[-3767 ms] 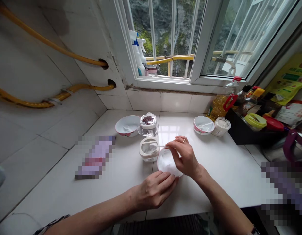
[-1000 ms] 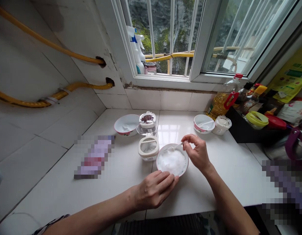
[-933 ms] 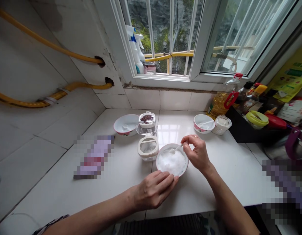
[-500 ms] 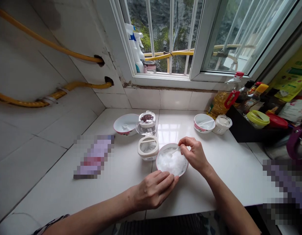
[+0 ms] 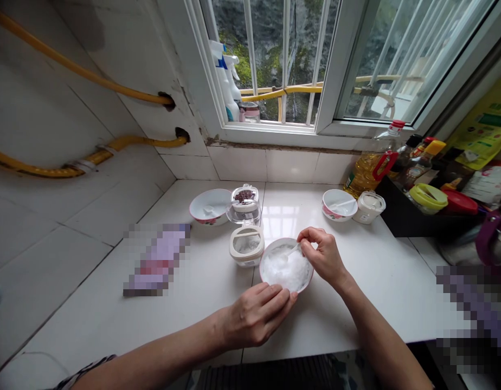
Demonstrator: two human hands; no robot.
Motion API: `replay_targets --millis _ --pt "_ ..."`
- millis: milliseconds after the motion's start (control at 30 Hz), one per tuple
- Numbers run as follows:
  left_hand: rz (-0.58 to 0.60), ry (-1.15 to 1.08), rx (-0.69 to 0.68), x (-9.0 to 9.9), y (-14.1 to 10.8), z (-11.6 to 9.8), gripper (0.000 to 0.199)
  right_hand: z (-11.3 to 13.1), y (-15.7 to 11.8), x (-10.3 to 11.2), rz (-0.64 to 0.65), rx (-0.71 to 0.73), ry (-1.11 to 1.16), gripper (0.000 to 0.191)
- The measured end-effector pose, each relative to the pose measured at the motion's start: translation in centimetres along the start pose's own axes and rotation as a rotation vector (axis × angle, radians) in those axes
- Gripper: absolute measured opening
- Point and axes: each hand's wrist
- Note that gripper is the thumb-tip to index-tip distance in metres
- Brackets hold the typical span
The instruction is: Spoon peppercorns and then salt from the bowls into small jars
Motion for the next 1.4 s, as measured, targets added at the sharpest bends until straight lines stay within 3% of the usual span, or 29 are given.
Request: replay_targets --millis 167,433,733,1033,1200,1300,1400 --pt "0.001 0.014 -0.002 -0.1 -0.1 -0.1 0.016 -0.1 0.1 0.0 -0.057 0.076 -0.068 0.018" --pt "-0.006 -0.002 0.005 -0.1 -0.1 -0.1 0.015 -0.1 -0.1 -0.4 0.016 0.037 -0.032 0.018" --pt "-0.026 -0.009 0.003 0.0 0.1 0.1 0.015 -0.1 0.5 -0.3 0.153 -0.228 0.382 0.011" --pt "-0.014 0.001 0.006 -0.1 0.0 0.0 0.016 0.0 0.9 -0.7 0.129 -0.294 0.557 0.012" --pt "-0.037 0.015 0.0 -0.4 -0.2 -0.1 0.012 1.4 0.0 -2.0 0.048 -0.117 0.496 0.013" --pt "-0.037 -0.001 0.001 -0.5 -0.3 -0.1 0.013 1.9 -0.6 -2.9 -0.026 0.165 0.242 0.009" --pt "-0.044 -0.011 0.012 -0.5 -0.2 -0.1 0.015 2.0 -0.7 -3.3 -0.035 0.485 -0.033 0.019"
Point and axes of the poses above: each hand's wrist, its own y-axis towards the middle knuckle, its own x-axis out of the back of the hand, z = x × y, and after that the axes turned 14 degrees about -x, right-handed
